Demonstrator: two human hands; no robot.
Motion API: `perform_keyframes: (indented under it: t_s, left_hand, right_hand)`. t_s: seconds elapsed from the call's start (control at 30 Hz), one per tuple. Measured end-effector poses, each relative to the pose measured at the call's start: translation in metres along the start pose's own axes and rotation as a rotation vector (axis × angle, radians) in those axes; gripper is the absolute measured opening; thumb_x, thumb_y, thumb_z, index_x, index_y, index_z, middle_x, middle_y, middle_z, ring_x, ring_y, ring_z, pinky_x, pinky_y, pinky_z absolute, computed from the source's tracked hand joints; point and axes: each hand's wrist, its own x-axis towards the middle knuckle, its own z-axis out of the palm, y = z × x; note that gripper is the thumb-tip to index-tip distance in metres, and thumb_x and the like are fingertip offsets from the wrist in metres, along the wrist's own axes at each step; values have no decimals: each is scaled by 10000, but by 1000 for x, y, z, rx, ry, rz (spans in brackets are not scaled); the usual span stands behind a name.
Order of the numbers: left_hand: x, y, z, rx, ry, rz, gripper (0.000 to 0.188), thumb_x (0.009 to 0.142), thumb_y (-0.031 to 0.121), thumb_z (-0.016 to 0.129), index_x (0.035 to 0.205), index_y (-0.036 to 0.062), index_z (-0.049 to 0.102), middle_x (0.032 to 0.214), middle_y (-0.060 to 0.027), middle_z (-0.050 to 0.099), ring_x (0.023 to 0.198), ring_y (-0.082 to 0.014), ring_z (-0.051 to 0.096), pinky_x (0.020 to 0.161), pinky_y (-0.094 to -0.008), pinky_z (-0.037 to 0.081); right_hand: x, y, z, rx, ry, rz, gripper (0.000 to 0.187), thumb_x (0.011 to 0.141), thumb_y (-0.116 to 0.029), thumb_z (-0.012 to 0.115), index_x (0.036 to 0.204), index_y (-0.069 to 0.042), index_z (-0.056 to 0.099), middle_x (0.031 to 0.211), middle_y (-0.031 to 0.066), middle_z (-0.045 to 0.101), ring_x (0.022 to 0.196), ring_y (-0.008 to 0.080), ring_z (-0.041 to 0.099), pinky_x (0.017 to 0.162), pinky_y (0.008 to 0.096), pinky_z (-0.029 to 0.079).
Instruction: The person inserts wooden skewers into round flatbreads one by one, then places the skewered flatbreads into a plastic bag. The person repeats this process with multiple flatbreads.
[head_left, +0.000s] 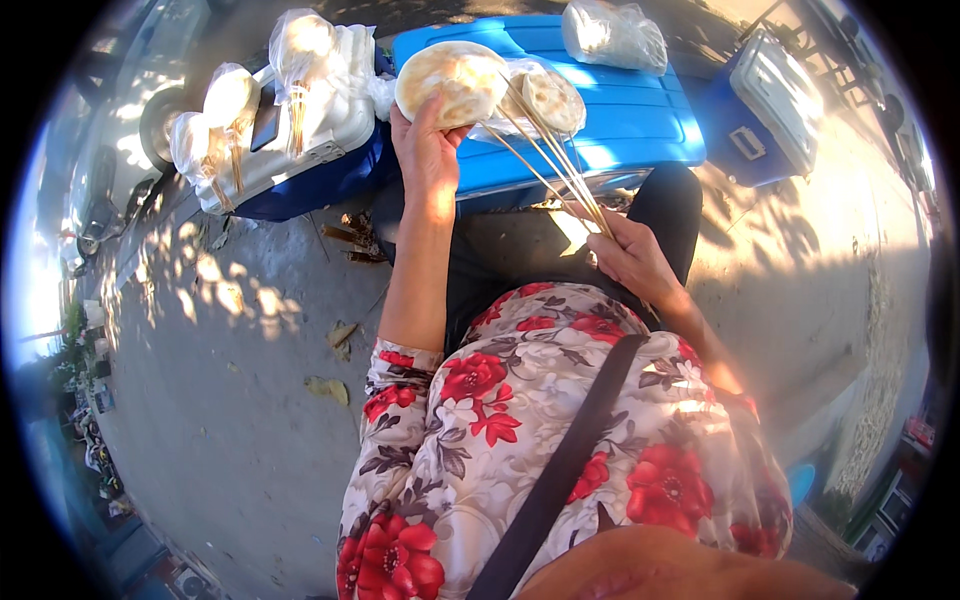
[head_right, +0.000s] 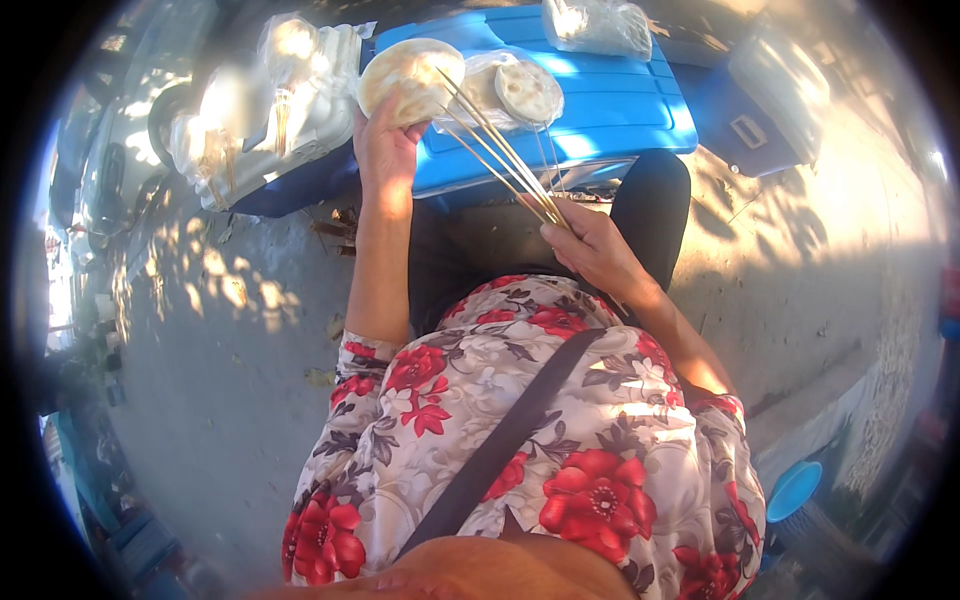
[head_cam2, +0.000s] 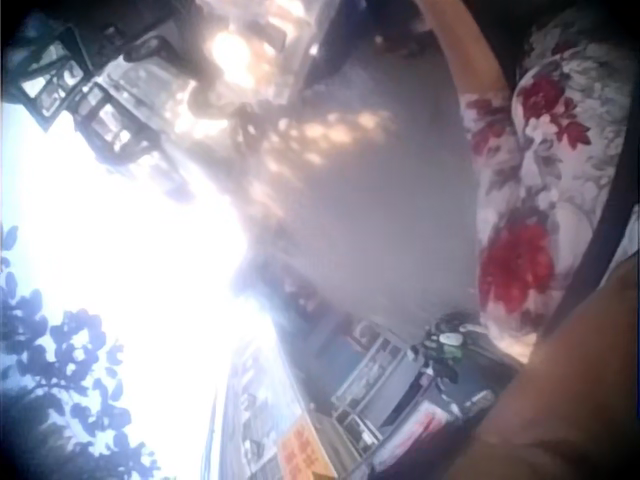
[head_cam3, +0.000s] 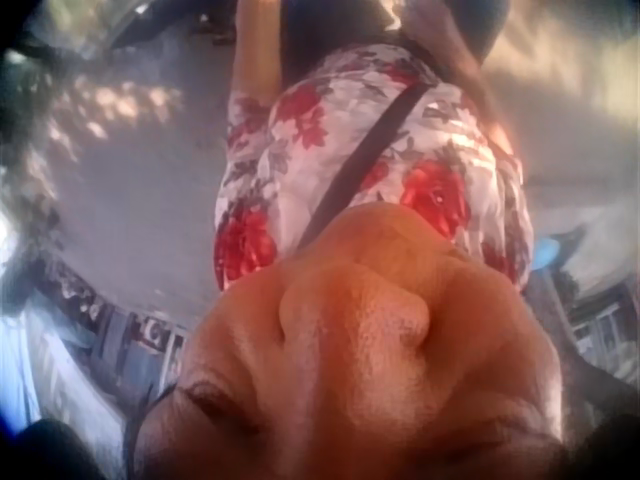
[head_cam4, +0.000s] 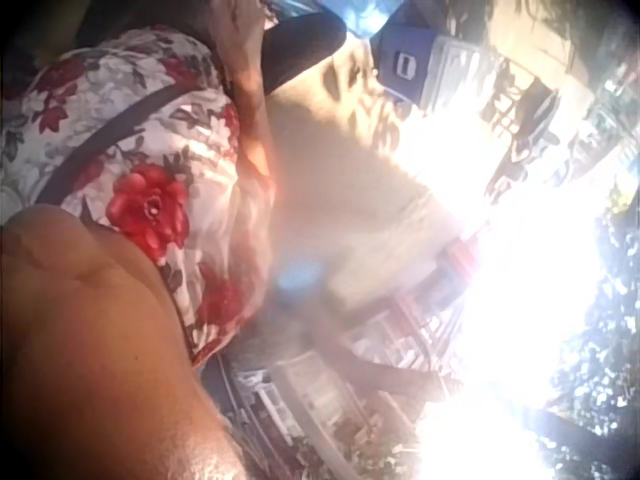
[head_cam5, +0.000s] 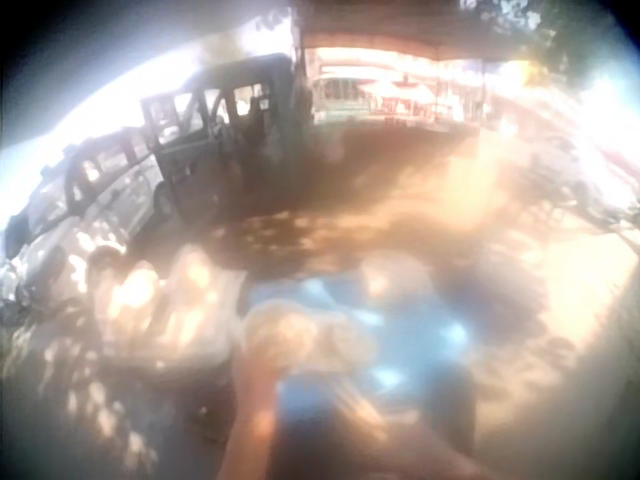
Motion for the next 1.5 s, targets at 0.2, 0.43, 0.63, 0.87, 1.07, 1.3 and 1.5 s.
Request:
perform_keyframes:
  t_s: [0.2,0.43,0.63,0.87,1.07,1.3,1.5]
  left_hand:
    - [-3,-2,5,-17,-20,4,466,854,89,579,1272,61,375,1175,-131,525,993,-264,600,738,-378,547]
    - [-13,-12,14,32,-5,23,434,882,110,559,1273,63,374,1197,-119,510,1017,-248,589,760,-384,551]
    - [-23,-26,25,-14,0,-8,426,894,105,549,1266,100,342,1192,-109,492,989,-226,583,737,-351,541]
    - [-28,-24,30,2,-54,-90,396,911,152,534,1268,73,384,1187,-114,511,1009,-237,584,766,-366,533]
    - [-14,-15,15,-15,-23,-176,374,938,237,502,1199,-27,460,1134,-123,550,1047,-217,565,884,-364,478]
    - [-25,-27,22,1,-43,-188,396,949,219,466,1244,-43,433,1164,-146,536,1057,-236,560,898,-372,471]
    - [-34,-30,29,-5,-37,-233,383,931,210,507,1243,-8,457,1143,-120,565,1015,-204,584,870,-338,494]
  right_hand:
    - [2,5,1,-12,-21,-4,403,937,-125,469,1335,-64,466,614,-74,357,536,15,343,480,190,307]
    - [8,8,8,-19,57,-70,377,940,-122,461,1310,-57,492,602,-77,354,531,11,334,475,194,297]
    - [21,11,13,-29,119,-108,369,939,-130,466,1300,-61,502,585,-77,349,524,11,334,471,199,291]
    - [31,17,7,-89,125,-124,383,934,-140,478,1312,-77,496,577,-68,362,525,16,348,478,207,306]
    - [21,19,-1,-162,85,-120,388,933,-145,484,1315,-77,493,589,-56,376,539,20,367,490,212,326]
    - [29,20,6,-92,123,-150,380,937,-162,476,1305,-71,502,588,-65,368,535,17,356,479,212,311]
    - [42,13,10,-1,122,-131,311,943,-171,467,1211,-31,537,591,-73,369,535,12,348,459,216,292]
